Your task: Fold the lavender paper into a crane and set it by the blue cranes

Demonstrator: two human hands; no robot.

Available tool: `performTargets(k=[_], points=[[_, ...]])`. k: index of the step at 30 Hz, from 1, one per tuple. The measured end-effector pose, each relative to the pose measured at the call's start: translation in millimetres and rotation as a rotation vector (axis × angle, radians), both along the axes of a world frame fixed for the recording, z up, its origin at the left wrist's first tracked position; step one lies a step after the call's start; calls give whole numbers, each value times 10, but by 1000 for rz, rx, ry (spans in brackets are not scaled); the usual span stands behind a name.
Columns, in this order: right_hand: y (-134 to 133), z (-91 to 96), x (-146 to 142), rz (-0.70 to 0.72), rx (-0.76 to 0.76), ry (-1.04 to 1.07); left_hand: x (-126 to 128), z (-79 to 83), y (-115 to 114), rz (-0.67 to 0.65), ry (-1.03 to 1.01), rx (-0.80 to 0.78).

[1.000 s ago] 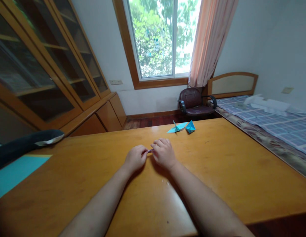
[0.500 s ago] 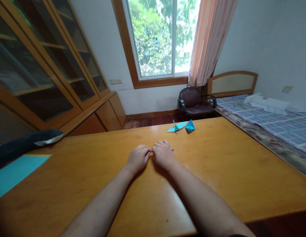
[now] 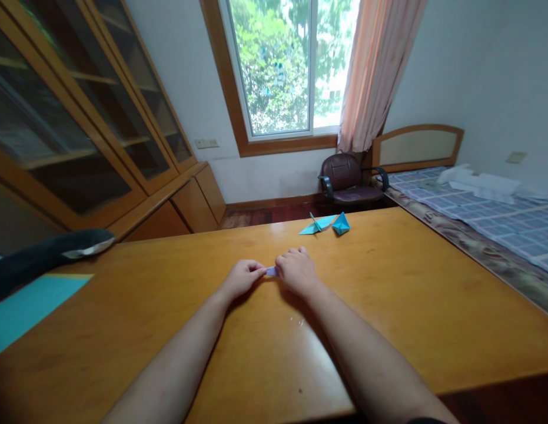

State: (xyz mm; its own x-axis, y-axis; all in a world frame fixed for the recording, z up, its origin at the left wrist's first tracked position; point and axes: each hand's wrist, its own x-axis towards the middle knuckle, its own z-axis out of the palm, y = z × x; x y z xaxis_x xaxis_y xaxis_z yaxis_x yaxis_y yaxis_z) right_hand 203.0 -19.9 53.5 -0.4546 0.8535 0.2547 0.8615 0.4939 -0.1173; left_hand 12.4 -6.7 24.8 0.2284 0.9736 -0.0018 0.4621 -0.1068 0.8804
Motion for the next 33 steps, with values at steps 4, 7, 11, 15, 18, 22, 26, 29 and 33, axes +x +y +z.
performTargets(k=[4, 7, 11, 15, 18, 22, 26, 29, 33], points=[[31, -61, 9, 5, -61, -24, -56, -42, 26, -87, 124, -60], [51, -126, -7, 14, -111, -35, -100, -41, 39, -91, 275, 13], [55, -175, -36, 12, -119, -41, -102, 0, 24, -95, 517, 170], [39, -174, -46, 20, -144, -72, -53, 15, -11, -142, 655, 312], [31, -177, -51, 36, -145, -77, -6, 3, -34, -153, 684, 328], [34, -194, -66, 44, -153, -84, 42, -4, -46, -134, 715, 318], [38, -206, -81, 45, -144, -74, 56, -1, -36, -132, 724, 309], [33, -207, -87, 43, -132, -62, 52, -4, -26, -123, 689, 297], [24, -201, -89, 48, -113, -49, 37, -25, -18, -116, 634, 296]])
